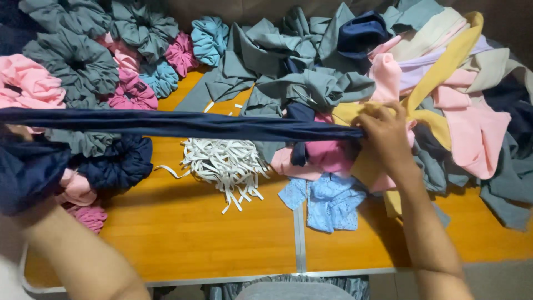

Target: Assembling a hair scrunchie by threading elastic through a fabric tube and tying the ends.

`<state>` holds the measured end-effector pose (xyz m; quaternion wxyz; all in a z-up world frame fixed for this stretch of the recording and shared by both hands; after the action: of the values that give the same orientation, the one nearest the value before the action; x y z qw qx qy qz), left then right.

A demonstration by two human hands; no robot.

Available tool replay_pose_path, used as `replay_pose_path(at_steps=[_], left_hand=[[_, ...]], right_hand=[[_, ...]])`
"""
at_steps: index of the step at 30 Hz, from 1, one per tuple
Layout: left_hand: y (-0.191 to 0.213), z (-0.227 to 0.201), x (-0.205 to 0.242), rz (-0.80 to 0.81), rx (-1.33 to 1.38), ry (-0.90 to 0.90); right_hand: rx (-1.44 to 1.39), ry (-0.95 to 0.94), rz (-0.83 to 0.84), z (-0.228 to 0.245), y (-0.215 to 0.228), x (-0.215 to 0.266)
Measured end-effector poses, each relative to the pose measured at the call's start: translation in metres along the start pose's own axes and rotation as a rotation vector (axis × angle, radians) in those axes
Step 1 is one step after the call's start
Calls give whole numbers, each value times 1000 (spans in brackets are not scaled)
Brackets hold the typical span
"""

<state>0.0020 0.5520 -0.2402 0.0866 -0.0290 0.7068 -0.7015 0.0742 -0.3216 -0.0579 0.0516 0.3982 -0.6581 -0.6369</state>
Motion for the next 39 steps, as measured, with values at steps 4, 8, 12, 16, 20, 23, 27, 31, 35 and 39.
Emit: replay_pose_path(at_steps=[4, 8, 12, 16, 20, 23, 27, 31, 35, 39], left_hand=[[-150, 201, 1, 135, -1464, -629], [-250, 450, 37, 320, -1764, -325], [-262, 544, 59, 362, -2126, 421], [-235, 535, 30, 707, -2222, 281], [-297, 427, -1, 377, -2221, -116], [-240, 274, -53, 339, -2200, -921], [-232, 338, -37, 115, -2171, -644], [-265, 478, 4, 596, -2132, -136], [-251, 568, 34, 1052, -2173, -10], [-158, 567, 1, 1153, -2478, -354]], right_hand=[[-34, -2, -140, 17, 20, -6], [-7, 32, -64, 71, 50, -38], [-45, 15, -153, 80, 35, -56], [22, 46, -176, 75, 52, -63], [-11, -35, 155, 39, 42, -27], [117, -181, 227, -13, 27, 20], [98, -195, 216, -1, 22, 29], [-54, -110, -5, 46, 22, -7], [-97, -91, -90, 85, 27, -42], [-41, -15, -82, 89, 17, -45]])
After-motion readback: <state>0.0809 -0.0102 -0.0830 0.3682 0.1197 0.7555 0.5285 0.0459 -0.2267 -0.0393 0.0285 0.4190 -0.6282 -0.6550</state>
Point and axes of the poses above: each hand's wrist, its own x-axis away from the middle knuckle, its own y-axis out of the back of the hand, z = x × y, the point moved 1 cm from there along -x, towards the middle knuckle, and after that the axes turned 2 degrees about x, right-handed, at the moved point
